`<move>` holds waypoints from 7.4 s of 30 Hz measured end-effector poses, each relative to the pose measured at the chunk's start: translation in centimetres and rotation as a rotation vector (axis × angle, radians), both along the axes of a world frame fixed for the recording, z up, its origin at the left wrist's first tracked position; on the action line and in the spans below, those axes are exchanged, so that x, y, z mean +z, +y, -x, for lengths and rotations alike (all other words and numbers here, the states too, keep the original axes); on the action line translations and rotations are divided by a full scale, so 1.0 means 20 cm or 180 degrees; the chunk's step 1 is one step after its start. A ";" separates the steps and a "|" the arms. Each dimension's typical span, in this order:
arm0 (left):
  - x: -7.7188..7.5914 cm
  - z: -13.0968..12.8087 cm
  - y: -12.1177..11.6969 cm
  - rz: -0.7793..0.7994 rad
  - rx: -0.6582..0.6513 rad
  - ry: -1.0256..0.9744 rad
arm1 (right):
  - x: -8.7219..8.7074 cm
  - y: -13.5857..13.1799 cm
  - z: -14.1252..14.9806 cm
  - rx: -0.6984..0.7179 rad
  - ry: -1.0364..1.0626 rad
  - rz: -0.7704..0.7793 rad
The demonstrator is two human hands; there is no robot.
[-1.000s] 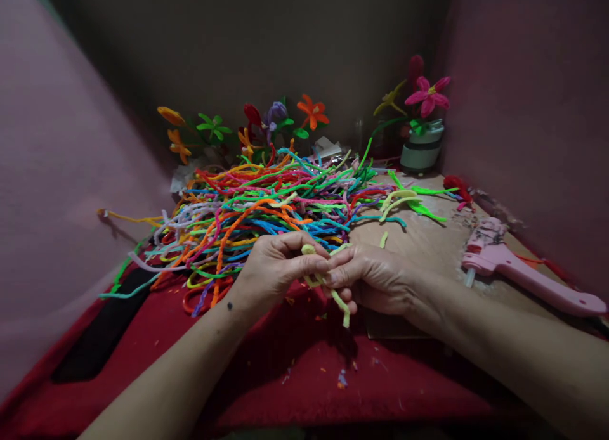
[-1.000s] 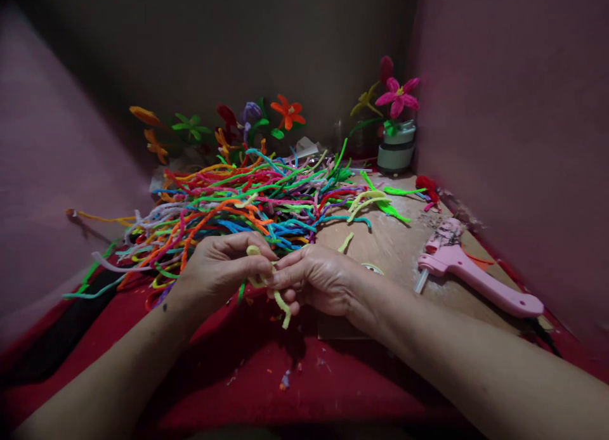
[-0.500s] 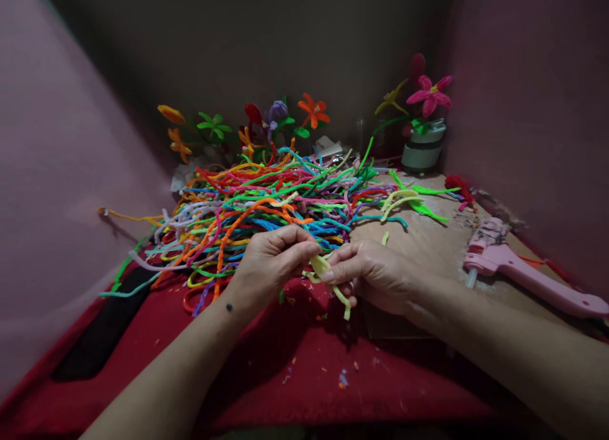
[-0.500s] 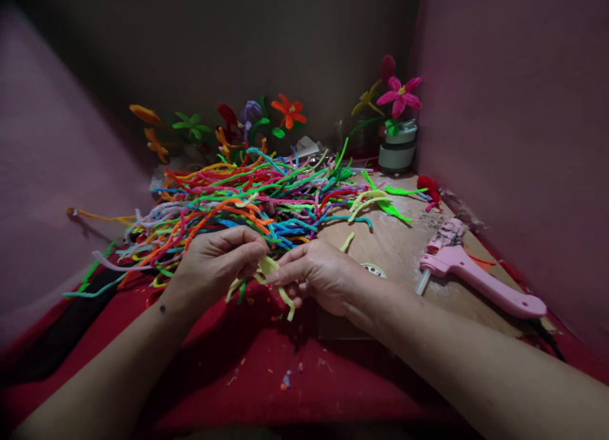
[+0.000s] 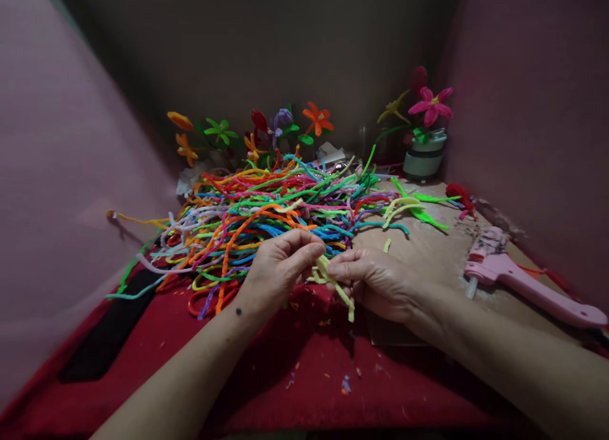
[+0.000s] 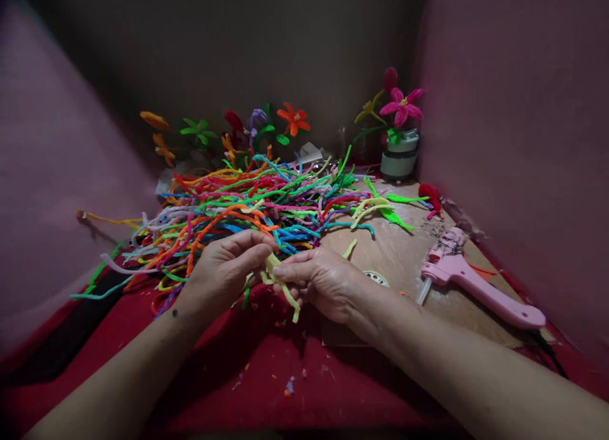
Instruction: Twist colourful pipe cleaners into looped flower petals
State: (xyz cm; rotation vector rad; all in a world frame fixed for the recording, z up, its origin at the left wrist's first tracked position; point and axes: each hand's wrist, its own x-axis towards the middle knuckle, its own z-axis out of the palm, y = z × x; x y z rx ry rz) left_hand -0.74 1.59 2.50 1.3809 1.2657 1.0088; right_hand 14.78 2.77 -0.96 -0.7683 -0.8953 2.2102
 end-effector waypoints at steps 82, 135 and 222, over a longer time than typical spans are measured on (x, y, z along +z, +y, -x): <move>-0.01 0.01 0.02 0.0167 -0.0211 0.0257 | 0.00 -0.04 0.04 -0.0567 -0.1347 -0.1113; -0.04 -0.04 -0.04 -0.0861 0.0334 0.1077 | 0.02 -0.03 0.05 -0.1043 -0.0650 -0.0614; -0.04 -0.10 -0.04 0.0295 -0.0003 -0.0586 | 0.13 0.02 -0.04 -0.0981 -0.1142 -0.1539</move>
